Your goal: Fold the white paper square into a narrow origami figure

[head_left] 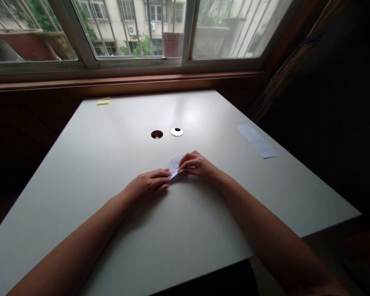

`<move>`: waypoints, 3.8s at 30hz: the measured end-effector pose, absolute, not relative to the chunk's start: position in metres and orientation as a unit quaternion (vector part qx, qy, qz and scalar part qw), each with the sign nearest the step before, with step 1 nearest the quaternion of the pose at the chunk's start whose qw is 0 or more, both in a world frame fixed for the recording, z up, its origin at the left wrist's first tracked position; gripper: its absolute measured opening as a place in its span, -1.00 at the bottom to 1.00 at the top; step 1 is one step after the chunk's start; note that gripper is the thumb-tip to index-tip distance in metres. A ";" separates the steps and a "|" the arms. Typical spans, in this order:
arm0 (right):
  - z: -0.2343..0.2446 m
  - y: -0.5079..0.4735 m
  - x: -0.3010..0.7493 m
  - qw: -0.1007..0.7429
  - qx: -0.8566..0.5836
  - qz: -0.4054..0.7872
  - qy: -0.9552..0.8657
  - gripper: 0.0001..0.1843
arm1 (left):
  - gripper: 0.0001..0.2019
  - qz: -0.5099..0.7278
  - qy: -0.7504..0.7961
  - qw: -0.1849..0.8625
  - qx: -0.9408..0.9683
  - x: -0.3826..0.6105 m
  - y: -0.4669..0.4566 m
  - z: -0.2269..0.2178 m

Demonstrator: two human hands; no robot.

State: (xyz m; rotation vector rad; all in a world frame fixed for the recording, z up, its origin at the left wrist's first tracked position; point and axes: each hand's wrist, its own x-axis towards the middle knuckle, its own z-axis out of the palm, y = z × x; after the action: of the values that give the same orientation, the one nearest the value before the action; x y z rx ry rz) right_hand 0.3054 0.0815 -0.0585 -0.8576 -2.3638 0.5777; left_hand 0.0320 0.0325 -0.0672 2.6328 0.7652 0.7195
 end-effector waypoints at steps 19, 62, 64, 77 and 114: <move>-0.056 0.077 0.300 0.233 -0.438 0.244 -0.833 -0.81 | -0.82 0.291 0.261 0.224 0.893 0.034 0.031 -0.059; -0.061 0.070 0.292 0.328 -0.378 0.190 -0.844 -0.86 | -0.88 0.299 0.360 0.099 0.878 0.026 0.030 -0.050; -0.062 0.069 0.291 0.333 -0.377 0.167 -0.848 -0.88 | -0.88 0.294 0.365 0.086 0.879 0.027 0.029 -0.050; -0.049 0.043 0.288 0.334 -0.389 0.112 -0.851 -0.88 | -0.67 0.278 0.405 0.079 0.868 0.029 0.003 -0.044; -0.047 0.015 0.293 0.315 -0.401 0.209 -0.834 -0.89 | -0.62 0.321 0.440 0.202 0.814 0.018 -0.034 -0.036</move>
State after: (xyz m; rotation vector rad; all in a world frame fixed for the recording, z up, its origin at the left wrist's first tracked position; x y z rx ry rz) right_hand 0.2931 0.0151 -0.0473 -1.0567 -2.1986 0.5502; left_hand 0.0176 -0.0343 -0.0364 2.2731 1.2298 0.8961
